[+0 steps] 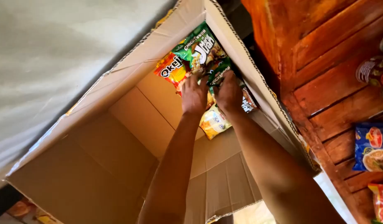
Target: Packing several individual snack bags into a large cardboard box.
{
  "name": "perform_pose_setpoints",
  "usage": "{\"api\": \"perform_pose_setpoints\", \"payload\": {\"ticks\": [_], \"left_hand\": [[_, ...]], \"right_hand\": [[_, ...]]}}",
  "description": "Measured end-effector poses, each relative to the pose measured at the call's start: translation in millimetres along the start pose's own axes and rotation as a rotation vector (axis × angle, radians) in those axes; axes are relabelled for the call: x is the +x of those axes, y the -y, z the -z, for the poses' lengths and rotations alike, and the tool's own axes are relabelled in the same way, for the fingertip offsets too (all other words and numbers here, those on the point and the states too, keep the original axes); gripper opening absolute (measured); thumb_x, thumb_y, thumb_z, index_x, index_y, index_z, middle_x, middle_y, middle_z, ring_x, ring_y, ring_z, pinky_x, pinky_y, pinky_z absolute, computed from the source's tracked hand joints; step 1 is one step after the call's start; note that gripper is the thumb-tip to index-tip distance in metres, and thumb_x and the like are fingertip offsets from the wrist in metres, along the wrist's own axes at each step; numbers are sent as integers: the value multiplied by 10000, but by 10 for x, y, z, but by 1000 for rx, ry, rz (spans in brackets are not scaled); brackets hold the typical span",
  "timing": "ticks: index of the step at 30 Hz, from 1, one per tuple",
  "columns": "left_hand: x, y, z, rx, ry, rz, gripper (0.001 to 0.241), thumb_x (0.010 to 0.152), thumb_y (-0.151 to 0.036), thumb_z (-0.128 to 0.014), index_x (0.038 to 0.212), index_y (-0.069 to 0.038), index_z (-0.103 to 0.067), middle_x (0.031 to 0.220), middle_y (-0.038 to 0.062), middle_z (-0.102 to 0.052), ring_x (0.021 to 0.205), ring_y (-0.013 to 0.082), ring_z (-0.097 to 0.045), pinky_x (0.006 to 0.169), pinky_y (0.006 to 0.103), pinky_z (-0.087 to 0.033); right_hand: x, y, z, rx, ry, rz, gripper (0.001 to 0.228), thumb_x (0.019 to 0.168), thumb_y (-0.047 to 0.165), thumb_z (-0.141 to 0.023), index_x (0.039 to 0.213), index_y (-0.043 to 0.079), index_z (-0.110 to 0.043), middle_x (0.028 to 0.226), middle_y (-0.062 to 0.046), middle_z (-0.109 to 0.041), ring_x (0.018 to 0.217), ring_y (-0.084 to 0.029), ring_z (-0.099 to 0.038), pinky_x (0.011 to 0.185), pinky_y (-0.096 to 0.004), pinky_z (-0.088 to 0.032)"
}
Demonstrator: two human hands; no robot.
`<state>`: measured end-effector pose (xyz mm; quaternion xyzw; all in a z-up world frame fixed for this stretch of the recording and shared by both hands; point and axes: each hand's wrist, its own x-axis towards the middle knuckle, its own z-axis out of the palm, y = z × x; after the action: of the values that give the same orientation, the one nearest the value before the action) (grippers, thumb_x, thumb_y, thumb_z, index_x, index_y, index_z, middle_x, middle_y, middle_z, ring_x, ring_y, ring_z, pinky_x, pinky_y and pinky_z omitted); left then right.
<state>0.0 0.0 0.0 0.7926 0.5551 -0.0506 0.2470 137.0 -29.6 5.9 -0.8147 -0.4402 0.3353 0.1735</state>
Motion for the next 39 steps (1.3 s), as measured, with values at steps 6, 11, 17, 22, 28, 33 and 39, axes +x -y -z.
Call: {"api": "perform_pose_setpoints", "payload": {"ticks": [6, 11, 17, 22, 28, 33, 39], "left_hand": [[33, -176, 163, 365, 119, -123, 726, 839, -223, -636, 1516, -55, -433, 1534, 126, -385, 1411, 327, -351, 1165, 495, -306], [4, -149, -77, 266, 39, -57, 642, 907, -217, -606, 1506, -60, -436, 1536, 115, -407, 1424, 321, -358, 1177, 516, -289], [-23, -76, -222, -32, -160, -62, 512, 978, -181, -600, 1464, -66, -489, 1552, 121, -464, 1471, 323, -404, 1240, 486, -332], [-147, -115, 282, -361, -266, 276, 676, 904, -234, -649, 1520, -54, -438, 1514, 214, -428, 1382, 391, -439, 1159, 501, -399], [-218, 104, 88, -331, -429, 222, 725, 910, -256, -719, 1506, 12, -405, 1594, 316, -285, 1453, 534, -256, 1169, 587, -289], [-647, -105, 111, -364, -441, 327, 568, 941, -223, -686, 1439, -12, -513, 1580, 298, -365, 1438, 501, -364, 1183, 572, -344], [-1326, -506, 337, -676, -121, 316, 454, 940, -267, -700, 1309, -19, -611, 1270, 270, -618, 1175, 427, -597, 979, 482, -496]], "right_hand": [[231, -128, -245, -44, -140, 78, 588, 758, 205, -892, 1148, 5, -501, 1096, -243, -618, 1025, -474, -596, 879, -551, -475], [51, -111, -209, 134, -150, 241, 526, 842, 118, -840, 1236, 11, -508, 1112, -239, -587, 1029, -433, -577, 888, -511, -477], [86, -206, -6, 101, -86, 384, 474, 834, 128, -855, 1190, 44, -554, 1087, -193, -581, 1008, -392, -586, 859, -482, -486], [246, -345, -126, -4, 71, 167, 509, 812, 263, -918, 1061, 36, -536, 1039, -170, -593, 970, -387, -585, 843, -490, -478], [230, -435, -229, 65, -89, 395, 528, 729, 231, -928, 1059, 33, -567, 1038, -199, -587, 970, -385, -578, 855, -496, -486], [3, -600, -129, 60, -38, 310, 496, 846, 243, -896, 1156, -8, -602, 1100, -230, -620, 1035, -411, -595, 892, -480, -490], [-219, -359, 494, 347, 159, 94, 354, 949, 206, -716, 1207, 1, -587, 1095, -135, -724, 1028, -236, -709, 907, -370, -543]]}}
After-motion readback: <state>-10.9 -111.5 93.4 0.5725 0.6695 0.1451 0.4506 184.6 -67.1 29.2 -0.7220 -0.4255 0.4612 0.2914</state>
